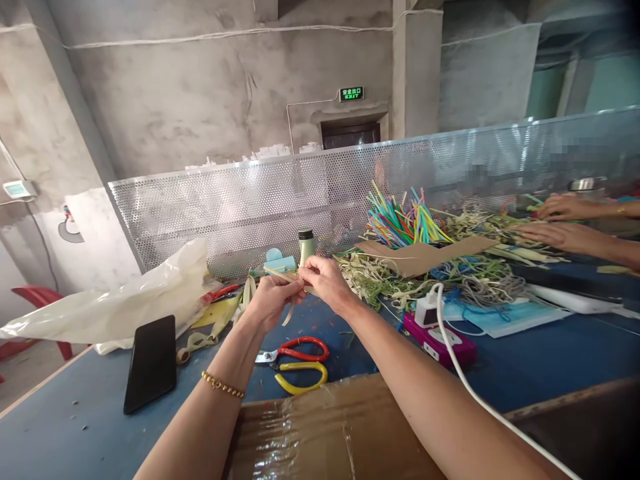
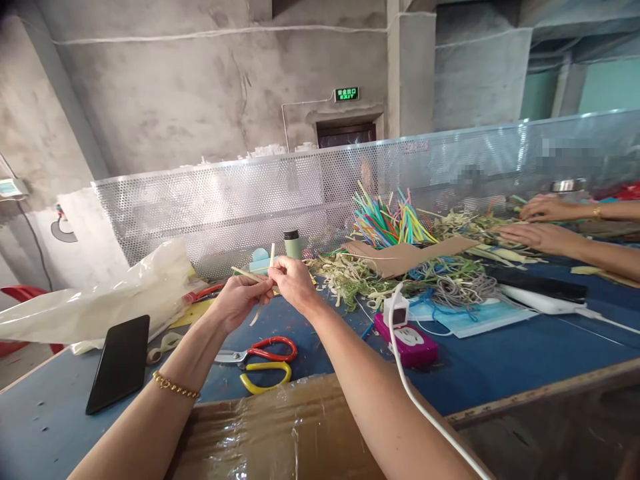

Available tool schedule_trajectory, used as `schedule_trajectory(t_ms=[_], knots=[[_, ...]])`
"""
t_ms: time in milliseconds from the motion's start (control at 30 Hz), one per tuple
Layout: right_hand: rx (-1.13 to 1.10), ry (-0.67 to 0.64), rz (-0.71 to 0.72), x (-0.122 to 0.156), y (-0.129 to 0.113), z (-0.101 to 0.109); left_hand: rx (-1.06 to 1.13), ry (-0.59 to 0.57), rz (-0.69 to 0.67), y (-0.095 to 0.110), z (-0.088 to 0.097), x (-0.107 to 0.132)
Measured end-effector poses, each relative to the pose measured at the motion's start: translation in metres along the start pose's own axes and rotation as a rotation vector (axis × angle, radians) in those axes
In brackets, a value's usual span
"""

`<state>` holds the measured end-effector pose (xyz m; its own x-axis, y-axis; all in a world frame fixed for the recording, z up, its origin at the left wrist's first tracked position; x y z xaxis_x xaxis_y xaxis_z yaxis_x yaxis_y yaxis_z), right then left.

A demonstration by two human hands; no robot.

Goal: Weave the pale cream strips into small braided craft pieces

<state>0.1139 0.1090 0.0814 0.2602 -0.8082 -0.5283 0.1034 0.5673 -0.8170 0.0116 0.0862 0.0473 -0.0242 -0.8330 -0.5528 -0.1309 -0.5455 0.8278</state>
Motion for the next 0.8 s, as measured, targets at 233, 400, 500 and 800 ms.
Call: schedule_trajectory(t_ms=[233, 400, 500, 800], knots=[[-0.007, 0.036, -0.036, -0.002, 0.007, 0.002, 0.024, -0.023, 0.027, -0.004, -0.002, 0.001], [0.065, -0.042, -0.058, -0.007, 0.01, 0.0, 0.126, -0.057, 0.107, -0.007, -0.001, 0.003], [0.086, -0.083, -0.162, -0.008, 0.021, 0.0, 0.125, -0.012, 0.101, -0.005, 0.006, 0.001], [0.339, -0.116, -0.039, 0.001, 0.009, -0.009, 0.024, 0.006, 0.105, -0.015, 0.013, 0.002]])
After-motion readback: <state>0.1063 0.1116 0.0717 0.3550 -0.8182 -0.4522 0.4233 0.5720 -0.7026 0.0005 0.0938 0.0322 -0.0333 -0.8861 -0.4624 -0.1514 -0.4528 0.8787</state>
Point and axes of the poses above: each hand's wrist, its own x-axis away from the middle knuckle, its own z-axis out of the back of the hand, y = z × x, the point moved 10 cm from there along -x, towards the middle knuckle, and after that the axes turned 12 degrees about -z, right-handed, at the moved point
